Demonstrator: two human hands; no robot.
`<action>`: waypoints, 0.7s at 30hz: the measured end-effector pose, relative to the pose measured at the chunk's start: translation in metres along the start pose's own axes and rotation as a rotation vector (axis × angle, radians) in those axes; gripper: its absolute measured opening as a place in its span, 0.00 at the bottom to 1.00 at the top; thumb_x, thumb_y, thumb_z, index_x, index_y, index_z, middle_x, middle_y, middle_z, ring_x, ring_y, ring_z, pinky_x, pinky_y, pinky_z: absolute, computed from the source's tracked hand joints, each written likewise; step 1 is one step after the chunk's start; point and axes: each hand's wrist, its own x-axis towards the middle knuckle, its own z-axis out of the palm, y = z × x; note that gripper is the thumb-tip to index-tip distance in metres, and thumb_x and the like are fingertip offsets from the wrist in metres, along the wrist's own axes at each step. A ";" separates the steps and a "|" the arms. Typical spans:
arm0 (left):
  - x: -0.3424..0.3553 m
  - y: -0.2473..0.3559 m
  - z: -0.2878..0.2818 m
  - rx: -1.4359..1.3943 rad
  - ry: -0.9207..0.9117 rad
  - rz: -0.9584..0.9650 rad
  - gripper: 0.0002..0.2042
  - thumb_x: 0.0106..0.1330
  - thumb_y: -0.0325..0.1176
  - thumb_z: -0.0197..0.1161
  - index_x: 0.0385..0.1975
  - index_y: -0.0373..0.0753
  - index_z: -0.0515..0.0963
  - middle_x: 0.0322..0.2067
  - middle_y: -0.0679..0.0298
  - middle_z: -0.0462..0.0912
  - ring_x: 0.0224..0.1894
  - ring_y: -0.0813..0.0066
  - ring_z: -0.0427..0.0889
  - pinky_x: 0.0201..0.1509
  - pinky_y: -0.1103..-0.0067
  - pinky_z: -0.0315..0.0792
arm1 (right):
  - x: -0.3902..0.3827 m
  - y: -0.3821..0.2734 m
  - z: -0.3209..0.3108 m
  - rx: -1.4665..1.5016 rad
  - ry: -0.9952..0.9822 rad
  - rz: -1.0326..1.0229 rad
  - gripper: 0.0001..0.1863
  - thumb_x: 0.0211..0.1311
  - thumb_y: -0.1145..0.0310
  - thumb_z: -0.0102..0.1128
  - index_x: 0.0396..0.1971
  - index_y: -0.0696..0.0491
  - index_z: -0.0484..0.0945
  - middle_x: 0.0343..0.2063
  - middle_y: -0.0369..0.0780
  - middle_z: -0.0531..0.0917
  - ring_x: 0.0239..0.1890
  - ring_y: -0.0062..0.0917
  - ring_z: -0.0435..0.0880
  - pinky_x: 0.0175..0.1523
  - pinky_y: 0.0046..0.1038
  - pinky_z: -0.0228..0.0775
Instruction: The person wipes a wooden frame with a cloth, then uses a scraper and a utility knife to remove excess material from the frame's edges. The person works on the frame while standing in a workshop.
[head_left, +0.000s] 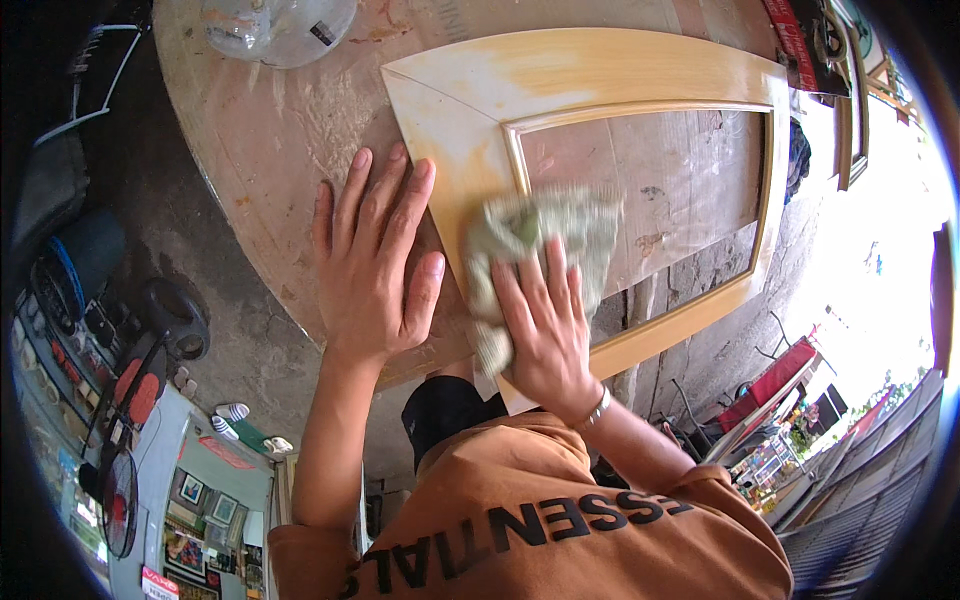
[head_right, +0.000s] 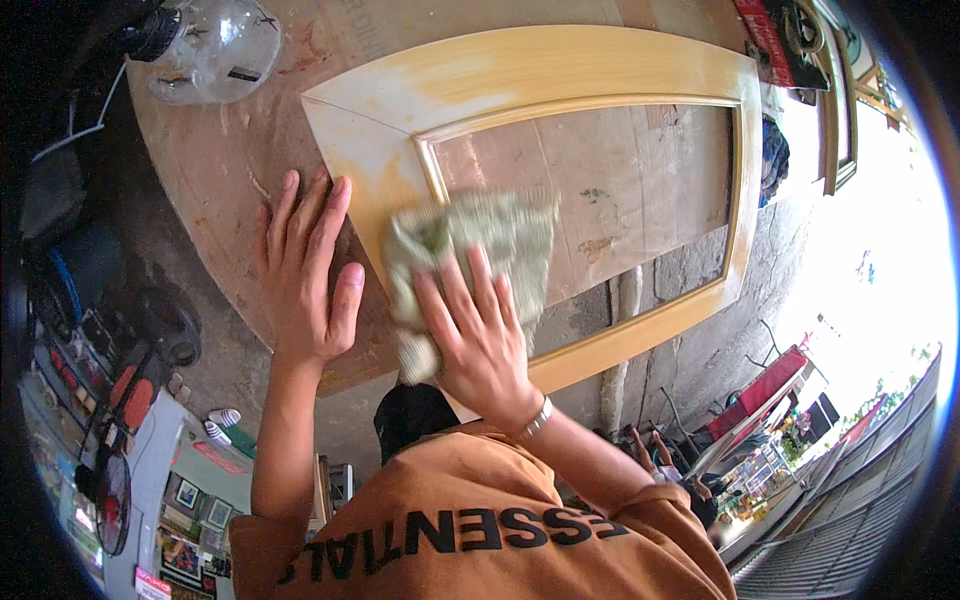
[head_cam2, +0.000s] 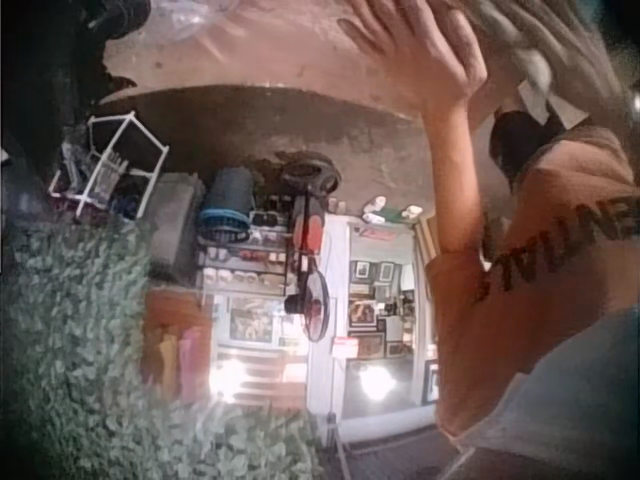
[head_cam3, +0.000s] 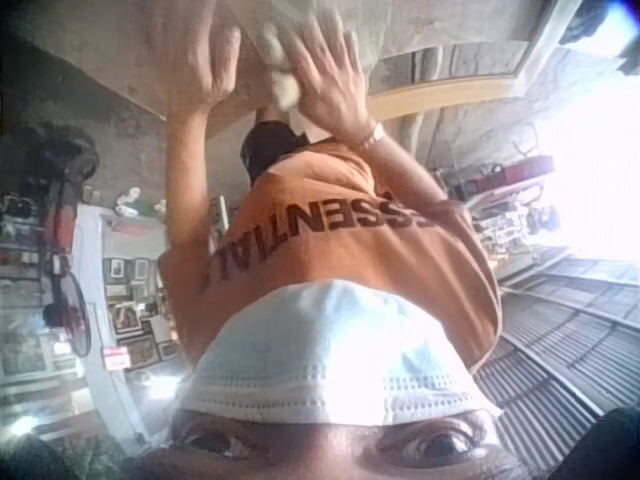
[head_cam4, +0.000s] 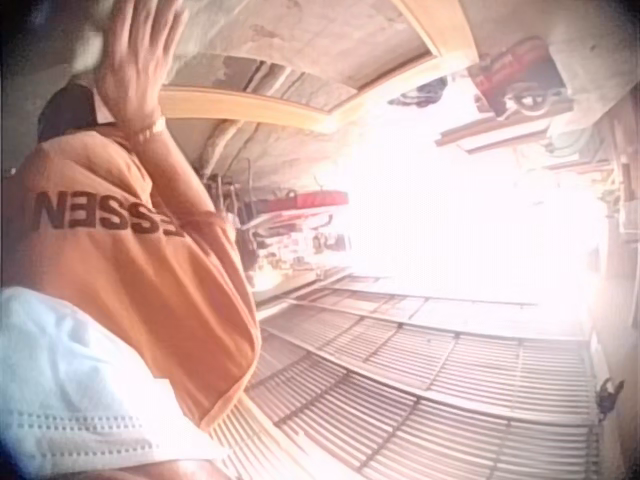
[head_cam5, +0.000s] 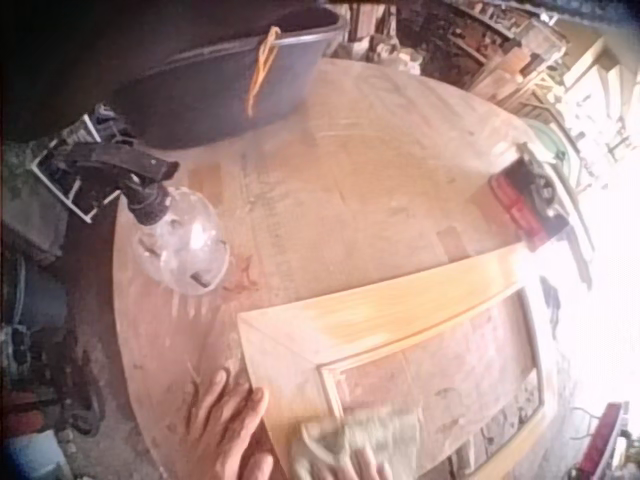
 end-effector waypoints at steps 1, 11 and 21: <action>0.000 -0.002 0.002 0.006 -0.008 0.010 0.32 0.74 0.51 0.47 0.74 0.42 0.64 0.73 0.55 0.67 0.77 0.50 0.58 0.78 0.49 0.44 | 0.030 -0.003 -0.006 0.002 0.066 -0.023 0.35 0.63 0.66 0.53 0.72 0.51 0.65 0.73 0.48 0.65 0.78 0.50 0.54 0.77 0.52 0.49; 0.000 -0.003 0.006 -0.047 0.005 -0.049 0.37 0.78 0.61 0.27 0.75 0.40 0.62 0.73 0.57 0.66 0.78 0.51 0.58 0.79 0.49 0.42 | -0.009 -0.005 0.010 -0.045 0.039 -0.009 0.35 0.61 0.66 0.52 0.72 0.51 0.67 0.73 0.48 0.67 0.77 0.41 0.61 0.77 0.43 0.52; 0.002 0.000 0.011 -0.212 0.163 -0.096 0.47 0.73 0.70 0.20 0.75 0.33 0.57 0.76 0.50 0.59 0.78 0.46 0.55 0.78 0.48 0.43 | 0.139 -0.006 -0.021 0.023 0.388 -0.183 0.40 0.56 0.70 0.58 0.73 0.53 0.63 0.74 0.51 0.63 0.77 0.46 0.58 0.77 0.50 0.48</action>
